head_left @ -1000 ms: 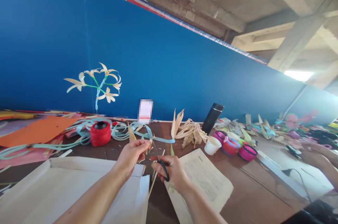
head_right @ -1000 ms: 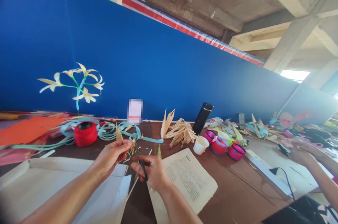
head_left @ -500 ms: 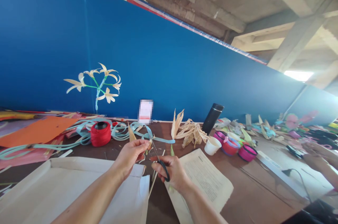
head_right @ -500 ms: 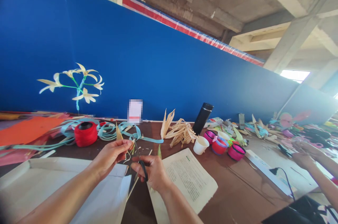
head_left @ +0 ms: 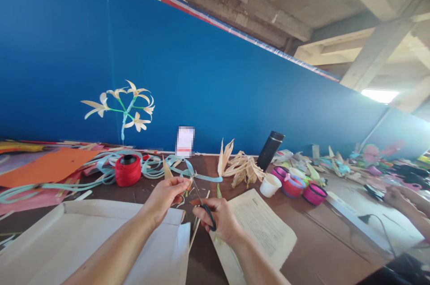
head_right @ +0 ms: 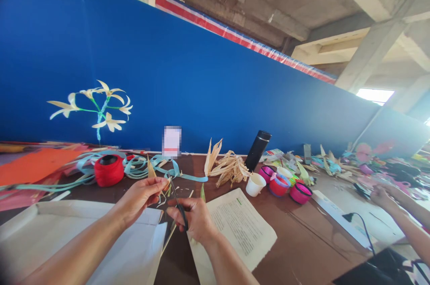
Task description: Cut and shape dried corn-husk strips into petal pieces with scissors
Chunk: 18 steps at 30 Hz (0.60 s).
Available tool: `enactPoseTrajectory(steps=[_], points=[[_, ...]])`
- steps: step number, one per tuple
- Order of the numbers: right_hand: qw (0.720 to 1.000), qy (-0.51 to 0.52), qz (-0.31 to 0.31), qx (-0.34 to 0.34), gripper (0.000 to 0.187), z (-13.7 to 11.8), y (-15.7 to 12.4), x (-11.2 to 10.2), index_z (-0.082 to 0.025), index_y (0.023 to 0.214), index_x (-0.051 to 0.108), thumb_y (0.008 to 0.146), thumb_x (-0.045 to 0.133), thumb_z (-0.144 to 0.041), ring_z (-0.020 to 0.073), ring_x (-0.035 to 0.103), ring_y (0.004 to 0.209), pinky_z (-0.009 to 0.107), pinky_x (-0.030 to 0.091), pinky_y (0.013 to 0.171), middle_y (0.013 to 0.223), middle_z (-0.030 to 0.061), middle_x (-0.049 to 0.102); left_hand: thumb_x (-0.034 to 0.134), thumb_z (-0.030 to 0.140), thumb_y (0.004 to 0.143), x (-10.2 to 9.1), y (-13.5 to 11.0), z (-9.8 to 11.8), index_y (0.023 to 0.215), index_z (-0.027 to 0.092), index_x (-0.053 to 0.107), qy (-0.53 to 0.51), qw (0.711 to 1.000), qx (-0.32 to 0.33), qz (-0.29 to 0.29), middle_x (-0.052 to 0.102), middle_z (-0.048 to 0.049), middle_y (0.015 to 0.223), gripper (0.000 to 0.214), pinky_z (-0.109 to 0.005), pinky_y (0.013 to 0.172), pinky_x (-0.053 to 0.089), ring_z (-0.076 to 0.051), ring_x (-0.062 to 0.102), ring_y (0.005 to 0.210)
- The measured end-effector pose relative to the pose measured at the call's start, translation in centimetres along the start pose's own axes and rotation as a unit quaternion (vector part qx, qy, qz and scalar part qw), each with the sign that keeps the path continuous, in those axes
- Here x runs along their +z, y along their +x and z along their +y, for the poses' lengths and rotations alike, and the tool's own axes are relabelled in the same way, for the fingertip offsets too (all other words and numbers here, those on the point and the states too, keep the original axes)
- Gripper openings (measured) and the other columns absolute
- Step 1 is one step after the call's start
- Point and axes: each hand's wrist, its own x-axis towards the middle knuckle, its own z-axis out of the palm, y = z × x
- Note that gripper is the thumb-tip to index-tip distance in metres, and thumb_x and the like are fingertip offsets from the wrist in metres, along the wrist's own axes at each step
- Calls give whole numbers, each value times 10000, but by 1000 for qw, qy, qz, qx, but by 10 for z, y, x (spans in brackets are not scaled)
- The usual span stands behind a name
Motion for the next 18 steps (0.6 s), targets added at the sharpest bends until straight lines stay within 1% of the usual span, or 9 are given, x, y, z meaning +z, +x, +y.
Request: enactPoseTrajectory(steps=[7, 13, 18], points=[[1000, 3, -12, -16, 395, 6, 1, -2, -111, 904, 674, 687, 658, -440, 53, 389, 382, 190, 301, 389, 476, -32, 484, 701, 398, 595, -3, 2, 0, 740, 145, 627, 20, 1000, 2, -9, 582, 9, 709, 301, -167, 522, 333, -34, 406, 519], [1000, -2, -10, -11, 355, 7, 3, -3, -132, 893, 682, 689, 662, -422, 55, 409, 389, 184, 316, 395, 488, -32, 496, 678, 423, 617, -2, 1, 1, 737, 147, 625, 46, 999, 9, -18, 590, 2, 721, 306, -174, 525, 324, -43, 411, 534], [1000, -8, -10, -3, 372, 4, 2, -4, -140, 920, 686, 667, 687, -412, 57, 412, 387, 182, 320, 391, 485, -35, 503, 650, 448, 641, -1, -2, 1, 751, 142, 633, 70, 997, 17, -29, 589, -7, 736, 326, -183, 526, 326, -44, 403, 529]])
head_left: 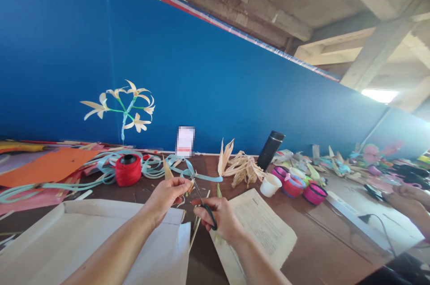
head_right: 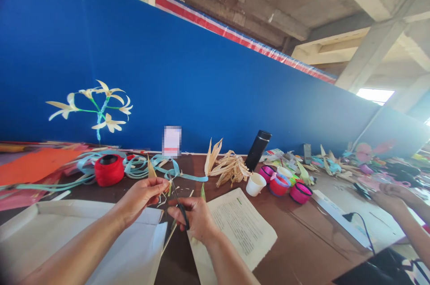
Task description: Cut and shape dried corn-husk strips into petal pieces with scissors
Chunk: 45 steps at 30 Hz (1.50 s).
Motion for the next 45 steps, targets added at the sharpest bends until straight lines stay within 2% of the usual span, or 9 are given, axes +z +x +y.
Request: enactPoseTrajectory(steps=[45], points=[[1000, -13, -18, 2, 446, -4, -4, -1, -111, 919, 692, 668, 657, -479, 49, 372, 378, 183, 303, 381, 454, -44, 444, 675, 474, 590, -13, 0, 7, 763, 154, 659, 50, 998, -11, -27, 614, -24, 741, 364, -218, 563, 338, -92, 470, 574]])
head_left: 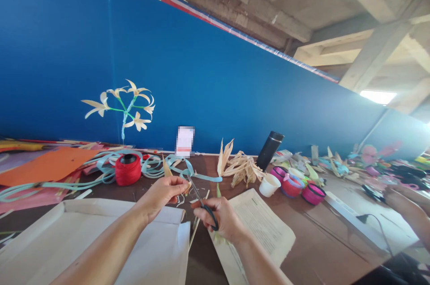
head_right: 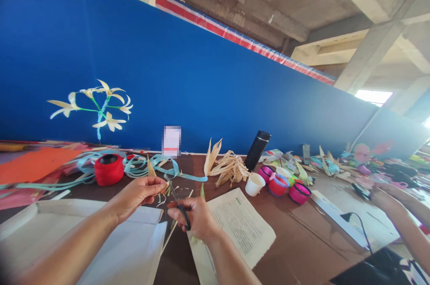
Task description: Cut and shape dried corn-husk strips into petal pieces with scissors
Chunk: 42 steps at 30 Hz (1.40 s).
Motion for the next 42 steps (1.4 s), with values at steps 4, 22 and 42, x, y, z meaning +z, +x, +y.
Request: enactPoseTrajectory(steps=[4, 22, 42], points=[[1000, -5, 2, 2, 408, 1, 0, 0, -111, 928, 691, 691, 651, -440, 47, 374, 375, 179, 302, 381, 455, -40, 453, 682, 479, 576, 0, 1, 0, 759, 151, 659, -3, 1000, -2, 1, 617, -28, 739, 377, -220, 561, 338, -96, 473, 575], [995, 44, 82, -27, 509, 15, 16, -2, -85, 913, 671, 597, 719, -481, 69, 432, 389, 194, 355, 379, 490, -24, 507, 706, 423, 548, 0, 1, 0, 870, 185, 668, -2, 999, -10, 37, 637, -48, 861, 402, -247, 635, 392, -165, 552, 759], [931, -269, 234, -78, 515, 12, 10, -31, -169, 1108, 577, 646, 680, -372, 179, 551, 734, 235, 397, 641, 832, 39, 619, 707, 426, 550, 2, 11, -18, 912, 181, 664, -22, 999, -31, 30, 652, -58, 922, 439, -239, 651, 388, -173, 559, 823]])
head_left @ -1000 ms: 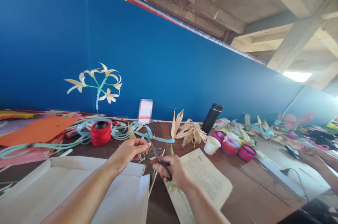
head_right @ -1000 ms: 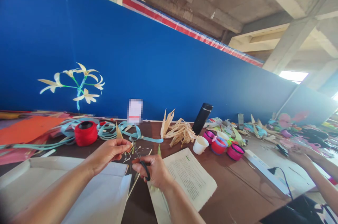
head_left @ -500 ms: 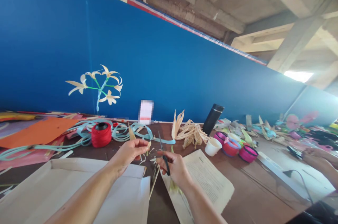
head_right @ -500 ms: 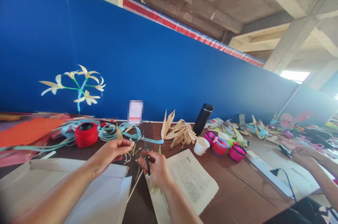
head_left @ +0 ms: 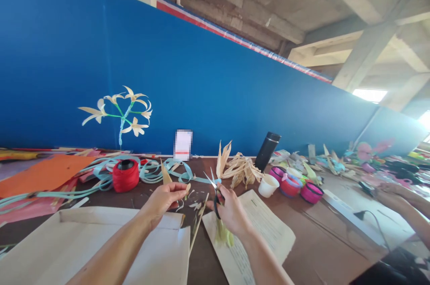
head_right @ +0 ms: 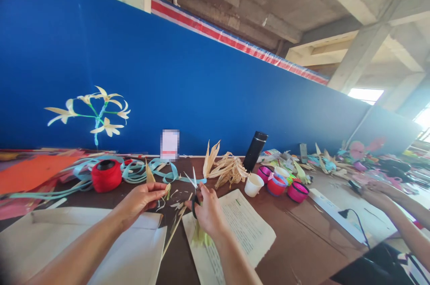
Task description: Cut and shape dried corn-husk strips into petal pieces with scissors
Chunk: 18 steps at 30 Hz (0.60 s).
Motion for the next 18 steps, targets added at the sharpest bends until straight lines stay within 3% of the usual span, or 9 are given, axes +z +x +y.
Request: enactPoseTrajectory(steps=[4, 6, 9, 14, 18], points=[[988, -141, -29, 56, 416, -3, 4, -19, -238, 1057, 579, 676, 636, -396, 176, 582, 750, 231, 364, 600, 836, 14, 644, 697, 447, 552, 2, 2, -2, 904, 176, 665, 19, 1000, 8, 8, 650, -51, 889, 446, -241, 647, 395, -168, 557, 810], [968, -223, -25, 114, 350, -6, 5, -31, -282, 976, 587, 669, 626, -446, 180, 596, 752, 230, 339, 569, 827, -11, 660, 696, 457, 544, 2, 3, -3, 897, 180, 665, 30, 999, 10, 16, 651, -39, 855, 450, -236, 636, 399, -159, 555, 783], [943, -308, -9, 125, 279, -5, 3, -49, -299, 840, 603, 669, 597, -519, 183, 602, 738, 236, 307, 546, 779, -26, 668, 691, 460, 542, 2, 5, -5, 892, 184, 665, 37, 999, 13, 24, 656, -31, 844, 447, -233, 639, 410, -153, 558, 766], [925, -362, -11, 114, 309, 17, -11, -67, -296, 777, 613, 611, 638, -556, 191, 602, 713, 247, 283, 538, 755, -22, 665, 679, 450, 566, 0, 6, -7, 907, 185, 660, 40, 999, 13, 26, 656, -31, 853, 432, -219, 623, 419, -148, 563, 759], [915, -369, -59, 153, 457, 38, -23, -69, -259, 740, 605, 426, 742, -562, 209, 590, 658, 246, 279, 509, 693, -9, 646, 663, 457, 592, -2, 8, -10, 934, 185, 646, 50, 998, 20, 18, 650, -31, 861, 437, -213, 624, 423, -149, 555, 781]])
